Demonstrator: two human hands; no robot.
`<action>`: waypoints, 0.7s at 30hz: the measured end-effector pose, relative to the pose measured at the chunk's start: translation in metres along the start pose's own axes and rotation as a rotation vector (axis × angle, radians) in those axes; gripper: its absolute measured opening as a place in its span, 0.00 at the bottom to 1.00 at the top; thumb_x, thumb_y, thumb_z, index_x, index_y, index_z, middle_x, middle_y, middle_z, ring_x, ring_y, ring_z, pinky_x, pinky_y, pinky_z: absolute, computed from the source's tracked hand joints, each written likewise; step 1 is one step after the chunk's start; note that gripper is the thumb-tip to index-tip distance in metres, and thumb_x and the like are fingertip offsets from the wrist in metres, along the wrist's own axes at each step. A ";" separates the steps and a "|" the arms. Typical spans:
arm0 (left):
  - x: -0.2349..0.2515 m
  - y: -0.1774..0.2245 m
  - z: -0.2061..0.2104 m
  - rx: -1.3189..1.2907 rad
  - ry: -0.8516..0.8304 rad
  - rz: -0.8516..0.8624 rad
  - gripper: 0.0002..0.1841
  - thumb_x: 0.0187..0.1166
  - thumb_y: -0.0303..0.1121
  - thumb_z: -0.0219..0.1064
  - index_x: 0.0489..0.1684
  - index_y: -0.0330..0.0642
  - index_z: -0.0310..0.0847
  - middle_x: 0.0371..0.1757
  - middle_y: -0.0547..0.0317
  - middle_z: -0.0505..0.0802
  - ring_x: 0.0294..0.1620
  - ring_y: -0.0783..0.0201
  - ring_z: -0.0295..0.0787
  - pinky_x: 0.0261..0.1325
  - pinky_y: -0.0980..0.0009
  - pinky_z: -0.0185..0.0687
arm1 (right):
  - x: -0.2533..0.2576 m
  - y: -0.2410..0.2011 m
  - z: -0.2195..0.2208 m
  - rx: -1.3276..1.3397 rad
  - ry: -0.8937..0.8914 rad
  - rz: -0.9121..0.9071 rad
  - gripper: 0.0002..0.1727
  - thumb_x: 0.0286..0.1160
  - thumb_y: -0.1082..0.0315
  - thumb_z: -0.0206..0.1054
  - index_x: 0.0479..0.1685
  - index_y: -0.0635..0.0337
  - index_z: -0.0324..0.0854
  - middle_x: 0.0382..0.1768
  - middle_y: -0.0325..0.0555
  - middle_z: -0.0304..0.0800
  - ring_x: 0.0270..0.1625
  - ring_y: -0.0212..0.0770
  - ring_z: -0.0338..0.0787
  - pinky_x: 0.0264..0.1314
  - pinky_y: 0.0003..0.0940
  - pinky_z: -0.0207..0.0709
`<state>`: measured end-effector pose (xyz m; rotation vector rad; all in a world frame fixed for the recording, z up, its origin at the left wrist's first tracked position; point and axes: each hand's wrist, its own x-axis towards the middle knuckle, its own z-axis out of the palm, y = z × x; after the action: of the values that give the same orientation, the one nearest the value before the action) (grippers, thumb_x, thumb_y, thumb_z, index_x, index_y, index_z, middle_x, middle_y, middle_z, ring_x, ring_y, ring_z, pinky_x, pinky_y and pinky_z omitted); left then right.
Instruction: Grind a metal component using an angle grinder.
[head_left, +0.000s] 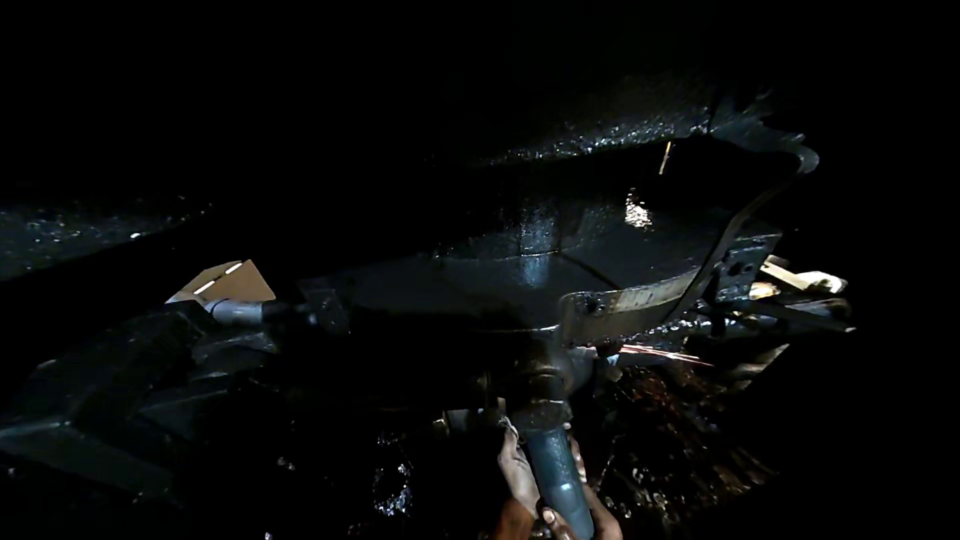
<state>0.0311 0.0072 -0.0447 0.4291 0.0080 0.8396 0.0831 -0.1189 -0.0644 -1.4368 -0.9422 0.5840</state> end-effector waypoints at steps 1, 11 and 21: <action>0.000 0.000 0.000 0.007 0.022 0.015 0.43 0.60 0.75 0.65 0.54 0.41 0.86 0.39 0.43 0.93 0.31 0.50 0.91 0.33 0.56 0.87 | 0.000 -0.001 0.000 -0.003 0.001 0.001 0.33 0.57 0.52 0.83 0.56 0.69 0.84 0.41 0.44 0.95 0.43 0.28 0.94 0.54 0.29 0.89; -0.006 0.007 0.002 0.007 -0.053 -0.009 0.45 0.62 0.78 0.59 0.54 0.41 0.87 0.35 0.46 0.93 0.30 0.52 0.92 0.33 0.58 0.88 | 0.001 0.002 0.005 -0.033 -0.021 -0.012 0.34 0.57 0.48 0.82 0.55 0.67 0.85 0.39 0.43 0.95 0.41 0.29 0.94 0.52 0.32 0.90; -0.008 0.011 -0.004 -0.030 -0.027 0.018 0.45 0.62 0.79 0.57 0.50 0.42 0.89 0.34 0.45 0.94 0.30 0.51 0.93 0.33 0.58 0.89 | 0.003 -0.006 0.009 -0.080 -0.035 0.000 0.34 0.54 0.48 0.82 0.56 0.67 0.85 0.40 0.43 0.95 0.42 0.26 0.93 0.52 0.29 0.88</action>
<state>0.0170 0.0090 -0.0459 0.4126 -0.0331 0.8504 0.0761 -0.1122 -0.0587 -1.5019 -1.0033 0.5783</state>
